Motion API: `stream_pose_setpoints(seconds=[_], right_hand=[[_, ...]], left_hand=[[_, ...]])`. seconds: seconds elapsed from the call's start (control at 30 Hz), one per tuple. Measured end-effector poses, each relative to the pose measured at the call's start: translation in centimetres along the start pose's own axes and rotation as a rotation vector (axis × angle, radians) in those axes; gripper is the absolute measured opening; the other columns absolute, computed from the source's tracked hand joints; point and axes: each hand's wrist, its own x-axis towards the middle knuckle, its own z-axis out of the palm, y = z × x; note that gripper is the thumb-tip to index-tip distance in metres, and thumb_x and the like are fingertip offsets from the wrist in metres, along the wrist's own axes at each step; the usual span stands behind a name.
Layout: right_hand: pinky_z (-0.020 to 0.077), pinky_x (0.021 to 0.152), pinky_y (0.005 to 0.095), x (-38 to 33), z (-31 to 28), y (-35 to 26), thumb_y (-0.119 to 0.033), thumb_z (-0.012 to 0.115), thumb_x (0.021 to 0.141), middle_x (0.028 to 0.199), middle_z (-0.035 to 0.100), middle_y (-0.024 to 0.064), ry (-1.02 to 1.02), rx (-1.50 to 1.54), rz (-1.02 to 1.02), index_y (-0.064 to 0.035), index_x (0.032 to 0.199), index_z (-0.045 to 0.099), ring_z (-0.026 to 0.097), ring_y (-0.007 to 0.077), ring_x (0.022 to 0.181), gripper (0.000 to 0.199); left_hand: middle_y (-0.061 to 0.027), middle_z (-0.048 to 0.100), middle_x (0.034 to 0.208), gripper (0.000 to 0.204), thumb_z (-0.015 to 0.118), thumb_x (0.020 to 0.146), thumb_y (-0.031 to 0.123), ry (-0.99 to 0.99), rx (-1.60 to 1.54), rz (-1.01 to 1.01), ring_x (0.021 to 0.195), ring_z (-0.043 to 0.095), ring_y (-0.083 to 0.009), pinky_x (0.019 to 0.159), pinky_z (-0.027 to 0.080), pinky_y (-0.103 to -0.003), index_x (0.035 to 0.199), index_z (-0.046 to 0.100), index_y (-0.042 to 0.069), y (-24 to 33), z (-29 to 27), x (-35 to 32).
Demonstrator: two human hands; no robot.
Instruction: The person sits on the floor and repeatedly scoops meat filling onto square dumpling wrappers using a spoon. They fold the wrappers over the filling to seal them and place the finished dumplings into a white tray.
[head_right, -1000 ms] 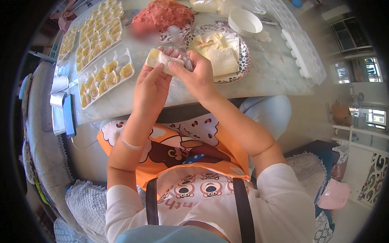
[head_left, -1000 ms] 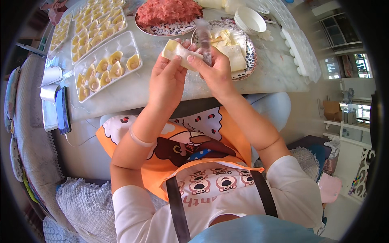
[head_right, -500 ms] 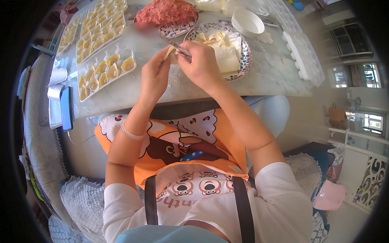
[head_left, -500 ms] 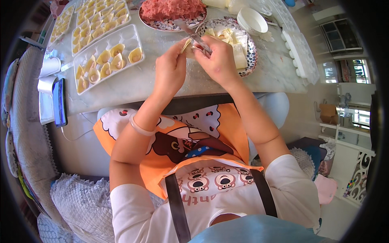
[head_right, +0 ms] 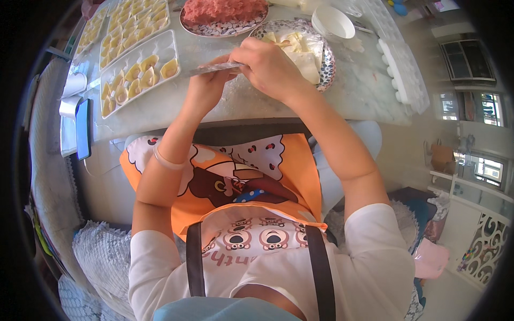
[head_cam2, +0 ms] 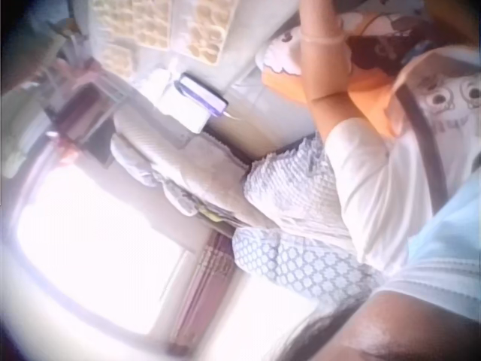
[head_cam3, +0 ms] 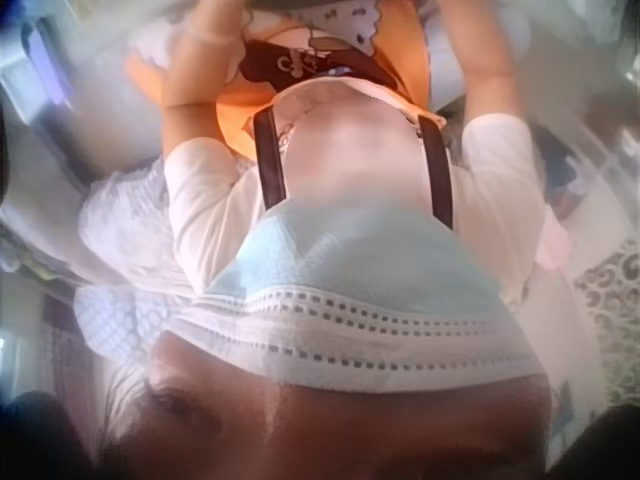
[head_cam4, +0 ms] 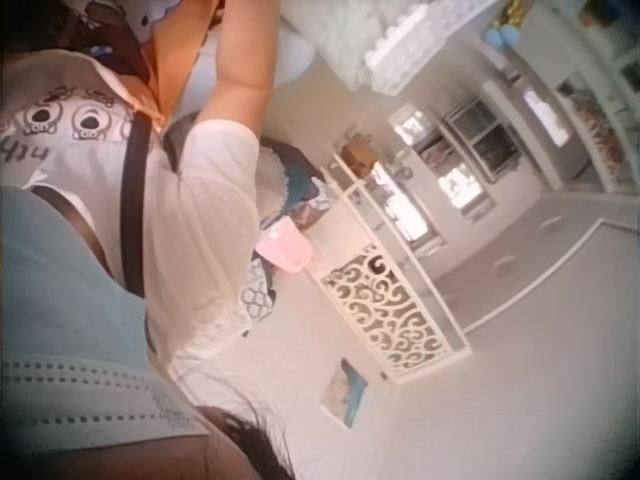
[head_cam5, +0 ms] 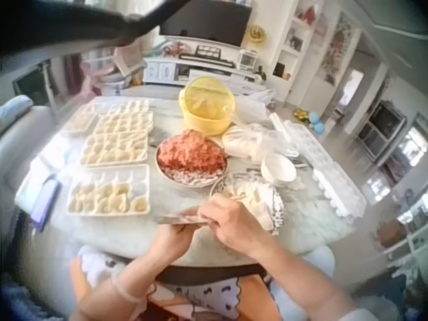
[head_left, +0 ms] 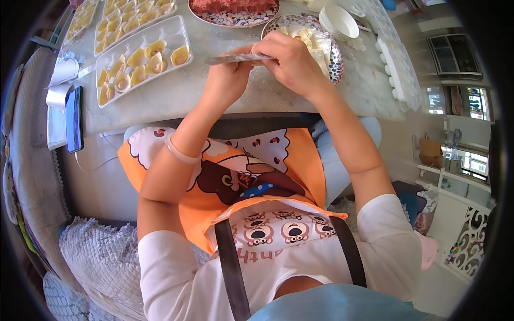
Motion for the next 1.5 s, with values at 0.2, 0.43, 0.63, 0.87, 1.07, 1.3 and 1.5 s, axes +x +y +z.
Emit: stream_pose_setpoints(seconds=[0.2,0.43,0.63,0.87,1.07,1.3,1.5], right_hand=[[0.0454,0.058,0.0317,0.2,0.2,0.5,0.000,0.068,0.071,0.082,0.056,0.0082,0.077,0.097,0.047,-0.0049,0.090,0.062,0.056,0.0213,0.065,0.021],[0.0369,0.050,0.0242,0.1,-0.1,1.0,-0.008,0.071,0.075,0.075,0.055,0.0035,0.028,0.150,0.156,-0.0024,0.085,0.060,0.043,0.0091,0.054,0.016],[0.0363,0.051,0.0236,-0.3,0.2,0.8,-0.008,0.070,0.076,0.071,0.055,0.0023,0.058,0.265,0.339,0.0006,0.083,0.061,0.044,0.0048,0.058,0.014],[0.0415,0.054,0.0270,0.0,0.4,0.1,-0.012,0.069,0.076,0.073,0.058,0.0067,0.109,0.258,0.278,0.0011,0.085,0.064,0.051,0.0127,0.060,0.016],[0.0431,0.053,0.0284,0.1,1.8,-0.4,-0.012,0.068,0.077,0.073,0.059,0.0093,0.288,0.240,0.286,0.0006,0.081,0.065,0.054,0.0161,0.059,0.013],[0.0433,0.051,0.0280,-0.2,1.7,-0.9,-0.013,0.070,0.075,0.074,0.061,0.0101,0.322,0.181,0.283,0.0003,0.084,0.066,0.054,0.0165,0.056,0.016],[0.0441,0.053,0.0291,0.5,1.9,-1.3,-0.008,0.066,0.077,0.072,0.060,0.0111,0.327,0.249,0.393,0.0014,0.079,0.063,0.057,0.0192,0.058,0.010]], left_hand=[[-0.0096,0.066,0.094,0.026,0.047,0.092,0.005,-0.046,0.035,-0.061,0.087,0.063,-0.0132,0.080,0.052,-0.028,0.111,0.059,-0.007,0.5,-0.1,-0.2],[-0.0115,0.066,0.096,0.039,0.047,0.092,0.005,-0.078,0.050,-0.080,0.090,0.063,-0.0142,0.080,0.052,-0.027,0.127,0.042,-0.012,0.7,-0.3,0.0],[-0.0144,0.065,0.099,0.055,0.056,0.089,0.002,-0.002,-0.122,-0.090,0.092,0.063,-0.0160,0.078,0.053,-0.026,0.134,0.029,-0.016,0.6,0.1,-0.1],[-0.0152,0.064,0.100,0.058,0.059,0.088,0.001,0.005,0.022,-0.102,0.091,0.063,-0.0142,0.077,0.053,-0.025,0.133,0.028,-0.017,1.5,0.1,-0.1],[-0.0171,0.067,0.094,0.057,0.060,0.085,0.002,0.148,-0.338,-0.096,0.080,0.064,-0.0135,0.070,0.054,-0.025,0.130,0.031,-0.020,1.0,0.5,-0.1],[-0.0154,0.062,0.102,0.056,0.055,0.088,-0.002,0.140,-0.446,-0.131,0.095,0.062,-0.0190,0.088,0.052,-0.032,0.133,0.025,-0.019,2.0,0.4,-0.1],[-0.0155,0.060,0.107,0.051,0.056,0.087,-0.002,0.176,-0.590,-0.164,0.097,0.061,-0.0185,0.091,0.051,-0.033,0.129,0.032,-0.018,1.8,0.4,0.0]])
